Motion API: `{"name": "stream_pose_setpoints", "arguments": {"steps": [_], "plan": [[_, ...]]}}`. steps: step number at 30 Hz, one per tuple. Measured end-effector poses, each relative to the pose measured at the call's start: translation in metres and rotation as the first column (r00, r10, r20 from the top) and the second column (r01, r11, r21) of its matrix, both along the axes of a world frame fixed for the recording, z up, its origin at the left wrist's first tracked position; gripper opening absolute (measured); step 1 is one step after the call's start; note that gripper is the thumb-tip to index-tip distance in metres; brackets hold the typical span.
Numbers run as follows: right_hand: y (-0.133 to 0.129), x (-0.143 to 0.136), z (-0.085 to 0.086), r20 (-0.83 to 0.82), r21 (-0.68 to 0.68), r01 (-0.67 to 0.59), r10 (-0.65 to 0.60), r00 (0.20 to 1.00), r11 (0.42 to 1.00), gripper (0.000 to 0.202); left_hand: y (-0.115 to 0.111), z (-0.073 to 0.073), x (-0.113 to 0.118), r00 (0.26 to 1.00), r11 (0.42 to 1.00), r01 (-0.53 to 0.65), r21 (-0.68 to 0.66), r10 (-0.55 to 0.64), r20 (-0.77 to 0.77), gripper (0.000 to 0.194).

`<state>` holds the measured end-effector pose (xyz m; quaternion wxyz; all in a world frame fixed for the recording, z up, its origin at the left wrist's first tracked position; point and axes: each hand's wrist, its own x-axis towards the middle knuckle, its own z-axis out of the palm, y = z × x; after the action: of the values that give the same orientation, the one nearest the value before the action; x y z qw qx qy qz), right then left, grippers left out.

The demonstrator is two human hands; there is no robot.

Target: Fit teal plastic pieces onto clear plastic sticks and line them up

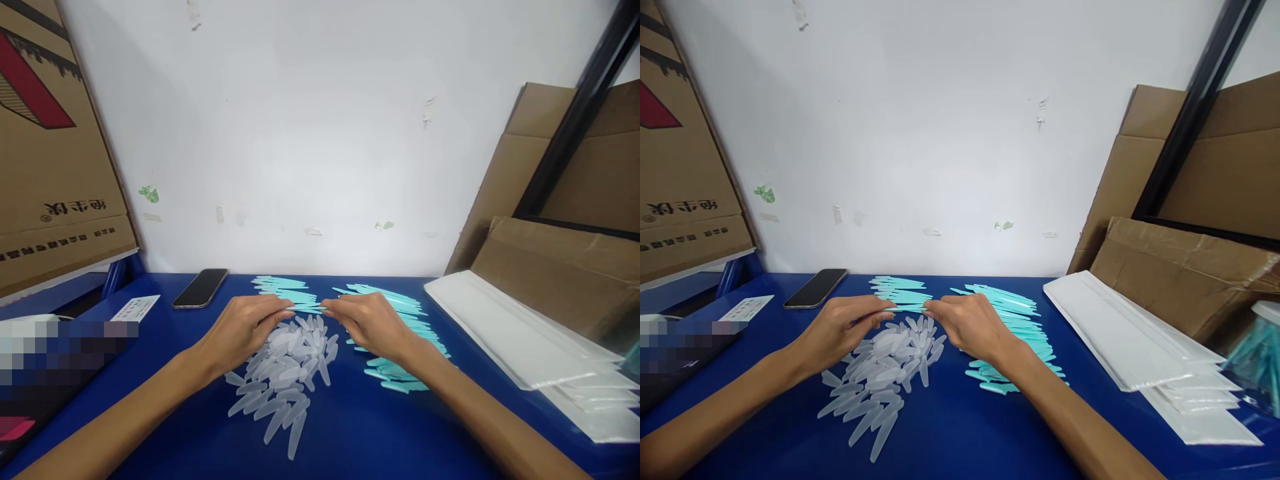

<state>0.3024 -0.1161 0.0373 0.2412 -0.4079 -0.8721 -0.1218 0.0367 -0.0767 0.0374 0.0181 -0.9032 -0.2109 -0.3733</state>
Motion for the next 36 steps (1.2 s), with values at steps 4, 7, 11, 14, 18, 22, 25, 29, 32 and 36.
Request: {"name": "stream_pose_setpoints", "arguments": {"steps": [4, 7, 11, 14, 18, 22, 25, 29, 32, 36], "plan": [[0.0, -0.001, -0.003, 0.022, 0.0, -0.042, 0.042, 0.999, 0.999, 0.03, -0.005, -0.001, 0.0, 1.0, 0.998, 0.025, -0.053, -0.025, 0.006, 0.025], [-0.001, -0.004, -0.001, 0.057, -0.024, -0.027, 0.028, 0.998, 0.999, 0.029, -0.003, -0.002, -0.001, 0.993, 0.999, -0.036, -0.034, 0.032, -0.117, 0.023], [-0.003, -0.01, 0.001, 0.143, -0.033, 0.01, -0.006, 0.99, 0.999, 0.032, 0.002, -0.005, 0.003, 0.938, 0.991, -0.092, 0.094, 0.118, -0.326, 0.03], [-0.004, -0.009, 0.005, 0.124, 0.022, 0.04, -0.043, 0.991, 0.999, 0.034, 0.008, -0.004, 0.003, 0.932, 0.985, -0.128, 0.113, 0.159, -0.327, 0.03], [-0.005, 0.0, 0.013, -0.022, 0.057, 0.12, -0.119, 0.993, 0.991, 0.035, 0.022, -0.004, -0.008, 0.927, 0.961, -0.267, 0.068, 0.275, -0.255, 0.029], [-0.003, 0.005, 0.015, -0.074, 0.045, 0.129, -0.125, 0.989, 0.991, 0.033, 0.041, -0.011, -0.024, 0.913, 0.939, -0.342, -0.038, 0.322, -0.251, 0.03], [-0.003, 0.002, 0.011, -0.028, 0.05, 0.102, -0.101, 0.995, 0.994, 0.032, 0.051, -0.015, -0.03, 0.924, 0.95, -0.304, -0.077, 0.274, -0.265, 0.03], [-0.003, -0.001, 0.008, -0.015, 0.042, 0.077, -0.077, 0.997, 0.996, 0.031, 0.058, -0.015, -0.031, 0.956, 0.971, -0.216, -0.106, 0.188, -0.224, 0.029], [-0.003, 0.001, 0.009, -0.035, 0.039, 0.084, -0.083, 0.996, 0.996, 0.031, 0.057, -0.014, -0.03, 0.972, 0.973, -0.176, -0.149, 0.148, -0.184, 0.028], [-0.002, 0.005, 0.013, -0.056, 0.029, 0.093, -0.091, 0.994, 0.995, 0.03, 0.055, -0.014, -0.029, 0.969, 0.968, -0.167, -0.187, 0.127, -0.21, 0.028]]}}
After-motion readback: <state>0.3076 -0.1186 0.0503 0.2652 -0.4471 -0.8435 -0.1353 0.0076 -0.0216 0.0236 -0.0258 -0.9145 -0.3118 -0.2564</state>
